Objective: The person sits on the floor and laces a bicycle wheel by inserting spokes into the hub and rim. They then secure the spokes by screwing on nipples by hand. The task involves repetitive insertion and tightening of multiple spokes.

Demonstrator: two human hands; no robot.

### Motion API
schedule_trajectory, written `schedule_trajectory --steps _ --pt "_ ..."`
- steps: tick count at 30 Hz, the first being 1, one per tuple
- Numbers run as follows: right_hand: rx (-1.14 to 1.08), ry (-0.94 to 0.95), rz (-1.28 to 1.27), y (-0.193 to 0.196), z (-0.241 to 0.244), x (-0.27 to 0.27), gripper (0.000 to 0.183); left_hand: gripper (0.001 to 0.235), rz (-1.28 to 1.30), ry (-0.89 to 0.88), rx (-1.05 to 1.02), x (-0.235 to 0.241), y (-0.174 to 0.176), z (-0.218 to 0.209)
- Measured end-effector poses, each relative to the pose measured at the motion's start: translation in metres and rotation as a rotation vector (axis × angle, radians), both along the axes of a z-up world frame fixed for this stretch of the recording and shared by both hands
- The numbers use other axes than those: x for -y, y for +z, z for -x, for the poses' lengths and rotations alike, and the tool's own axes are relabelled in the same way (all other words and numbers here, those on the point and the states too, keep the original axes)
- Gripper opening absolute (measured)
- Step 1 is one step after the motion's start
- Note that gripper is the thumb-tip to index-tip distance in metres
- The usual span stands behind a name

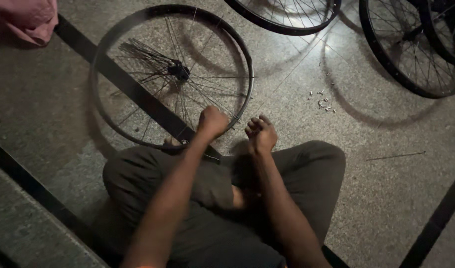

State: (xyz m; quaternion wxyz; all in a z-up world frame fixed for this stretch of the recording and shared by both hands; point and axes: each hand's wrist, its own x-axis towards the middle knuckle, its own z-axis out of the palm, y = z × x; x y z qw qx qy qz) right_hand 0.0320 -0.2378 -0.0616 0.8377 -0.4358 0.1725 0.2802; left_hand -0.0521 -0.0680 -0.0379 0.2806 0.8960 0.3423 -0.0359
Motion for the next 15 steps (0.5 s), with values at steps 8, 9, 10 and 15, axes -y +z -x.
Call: schedule_trajectory --steps 8,9,10,15 --pt "0.108 -0.067 -0.032 0.017 -0.004 -0.006 0.034 0.017 1.162 0.845 0.587 0.018 -0.008 -0.048" --pt "0.103 -0.071 -0.007 0.018 -0.004 -0.004 0.034 0.015 1.049 0.855 0.563 0.023 -0.008 -0.052" --pt "0.097 -0.073 0.014 0.019 -0.005 -0.004 0.034 0.016 0.932 0.863 0.541 0.025 -0.006 -0.054" --pt "0.074 -0.052 0.046 0.018 -0.01 -0.005 0.027 0.035 0.214 0.68 0.507 0.03 0.013 -0.062"
